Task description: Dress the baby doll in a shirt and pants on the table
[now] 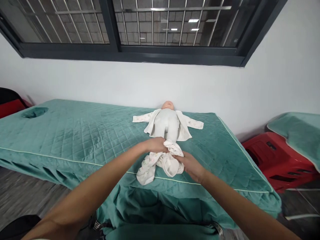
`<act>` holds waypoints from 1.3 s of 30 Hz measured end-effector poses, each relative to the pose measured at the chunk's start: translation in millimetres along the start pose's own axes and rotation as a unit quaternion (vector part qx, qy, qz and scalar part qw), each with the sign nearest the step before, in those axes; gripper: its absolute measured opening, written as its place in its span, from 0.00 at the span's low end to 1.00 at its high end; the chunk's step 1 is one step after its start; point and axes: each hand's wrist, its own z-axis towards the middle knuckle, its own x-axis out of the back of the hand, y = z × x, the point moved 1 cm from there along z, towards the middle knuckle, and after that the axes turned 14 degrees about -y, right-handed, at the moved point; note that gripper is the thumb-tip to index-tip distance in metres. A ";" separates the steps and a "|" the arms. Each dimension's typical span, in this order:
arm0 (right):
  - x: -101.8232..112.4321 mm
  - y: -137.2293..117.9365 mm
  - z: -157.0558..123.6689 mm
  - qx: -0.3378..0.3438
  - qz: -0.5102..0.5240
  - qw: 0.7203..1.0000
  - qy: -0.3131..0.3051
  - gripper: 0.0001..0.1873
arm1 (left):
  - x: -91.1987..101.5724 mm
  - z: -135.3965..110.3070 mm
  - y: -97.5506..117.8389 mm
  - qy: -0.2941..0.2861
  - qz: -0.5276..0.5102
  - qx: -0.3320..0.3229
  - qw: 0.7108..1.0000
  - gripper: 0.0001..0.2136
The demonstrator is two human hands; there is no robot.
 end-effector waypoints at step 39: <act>10.8 37.0 41.3 0.179 0.055 0.964 0.192 0.15 | 4.0 6.9 -46.9 -0.072 -0.448 -0.097 0.886 0.26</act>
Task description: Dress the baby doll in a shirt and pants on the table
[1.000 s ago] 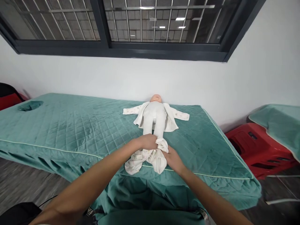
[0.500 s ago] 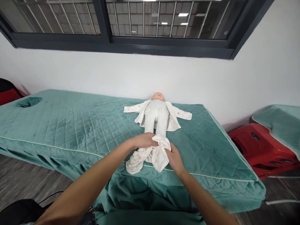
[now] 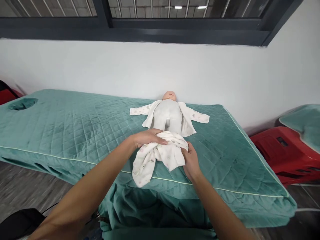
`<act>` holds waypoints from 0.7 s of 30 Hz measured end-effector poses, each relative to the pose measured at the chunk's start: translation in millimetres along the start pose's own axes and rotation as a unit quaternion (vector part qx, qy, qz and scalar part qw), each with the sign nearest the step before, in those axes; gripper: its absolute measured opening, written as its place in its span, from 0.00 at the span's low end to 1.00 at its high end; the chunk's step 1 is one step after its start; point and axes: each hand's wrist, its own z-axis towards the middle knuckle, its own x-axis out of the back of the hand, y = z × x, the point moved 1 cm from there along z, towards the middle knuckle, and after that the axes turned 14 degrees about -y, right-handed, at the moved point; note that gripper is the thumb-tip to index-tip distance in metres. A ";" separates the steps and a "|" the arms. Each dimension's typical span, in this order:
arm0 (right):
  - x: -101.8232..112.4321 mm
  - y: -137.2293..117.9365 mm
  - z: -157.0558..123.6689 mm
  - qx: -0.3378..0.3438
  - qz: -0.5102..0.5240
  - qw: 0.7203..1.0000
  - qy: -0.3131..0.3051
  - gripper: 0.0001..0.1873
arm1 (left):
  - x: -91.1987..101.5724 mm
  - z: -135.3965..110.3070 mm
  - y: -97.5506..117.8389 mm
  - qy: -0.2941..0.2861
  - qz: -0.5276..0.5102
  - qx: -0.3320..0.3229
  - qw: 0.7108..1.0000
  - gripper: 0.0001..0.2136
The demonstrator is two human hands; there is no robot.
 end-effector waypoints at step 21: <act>32.0 2.8 76.7 0.103 -0.270 0.955 0.071 0.10 | 18.2 39.6 24.2 0.233 0.333 -0.107 0.907 0.08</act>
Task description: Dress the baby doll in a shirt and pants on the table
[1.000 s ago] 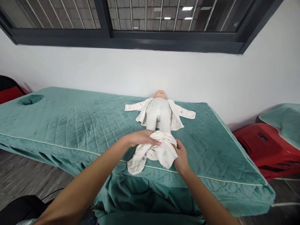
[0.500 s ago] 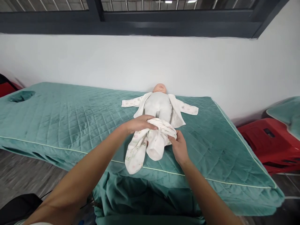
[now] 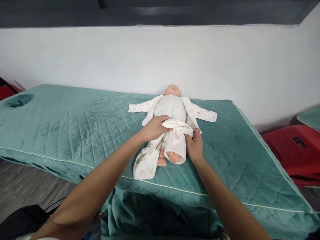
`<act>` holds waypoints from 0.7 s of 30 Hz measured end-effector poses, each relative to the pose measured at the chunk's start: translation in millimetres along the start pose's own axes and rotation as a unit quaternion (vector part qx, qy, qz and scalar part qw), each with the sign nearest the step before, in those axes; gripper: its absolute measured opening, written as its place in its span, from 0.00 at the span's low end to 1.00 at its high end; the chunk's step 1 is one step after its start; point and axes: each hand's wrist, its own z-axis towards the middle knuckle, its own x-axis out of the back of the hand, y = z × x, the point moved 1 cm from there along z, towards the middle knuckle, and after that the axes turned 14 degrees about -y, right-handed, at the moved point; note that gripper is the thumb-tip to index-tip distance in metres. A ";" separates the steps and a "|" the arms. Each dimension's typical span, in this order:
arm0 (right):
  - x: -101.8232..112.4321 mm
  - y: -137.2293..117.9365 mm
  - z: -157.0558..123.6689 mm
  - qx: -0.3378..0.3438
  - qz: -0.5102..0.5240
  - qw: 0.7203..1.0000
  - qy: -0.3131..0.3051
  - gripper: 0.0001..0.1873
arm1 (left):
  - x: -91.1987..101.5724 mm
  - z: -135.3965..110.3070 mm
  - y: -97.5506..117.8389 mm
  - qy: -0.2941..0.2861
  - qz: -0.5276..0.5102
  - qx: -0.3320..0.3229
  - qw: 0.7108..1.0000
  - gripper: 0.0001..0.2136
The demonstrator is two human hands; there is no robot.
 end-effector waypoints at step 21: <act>-10.4 -68.7 25.9 0.169 -0.140 0.940 -0.260 0.21 | -21.4 -21.1 -98.3 0.062 -0.527 -0.060 0.846 0.14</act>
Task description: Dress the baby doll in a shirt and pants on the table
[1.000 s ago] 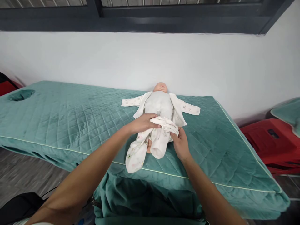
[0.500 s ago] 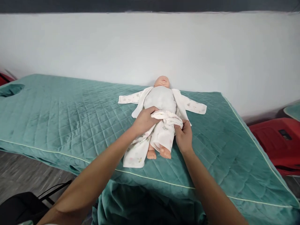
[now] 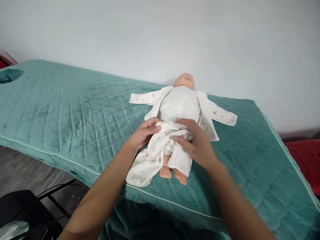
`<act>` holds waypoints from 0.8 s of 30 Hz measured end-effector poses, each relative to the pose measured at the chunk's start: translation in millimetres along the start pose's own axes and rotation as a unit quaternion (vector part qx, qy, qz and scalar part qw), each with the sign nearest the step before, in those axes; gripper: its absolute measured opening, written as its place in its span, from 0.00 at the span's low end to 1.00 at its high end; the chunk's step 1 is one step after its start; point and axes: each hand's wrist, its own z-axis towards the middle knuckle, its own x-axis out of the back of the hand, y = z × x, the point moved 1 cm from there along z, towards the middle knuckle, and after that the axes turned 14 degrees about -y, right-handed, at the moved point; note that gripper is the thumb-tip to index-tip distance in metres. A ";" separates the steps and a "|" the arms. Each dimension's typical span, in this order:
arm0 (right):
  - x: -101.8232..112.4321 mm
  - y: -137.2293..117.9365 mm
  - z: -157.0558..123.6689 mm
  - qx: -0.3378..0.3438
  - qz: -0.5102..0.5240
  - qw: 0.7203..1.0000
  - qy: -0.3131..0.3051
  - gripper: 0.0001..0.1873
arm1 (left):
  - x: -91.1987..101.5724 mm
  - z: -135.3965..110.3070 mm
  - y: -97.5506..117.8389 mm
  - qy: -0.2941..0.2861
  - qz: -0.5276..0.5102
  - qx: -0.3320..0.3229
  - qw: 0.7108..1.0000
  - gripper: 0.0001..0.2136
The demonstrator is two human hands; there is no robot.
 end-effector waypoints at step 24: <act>-1.8 8.0 60.7 -0.069 0.328 0.917 -0.215 0.19 | -7.7 2.0 0.0 0.074 -0.008 -0.067 0.995 0.14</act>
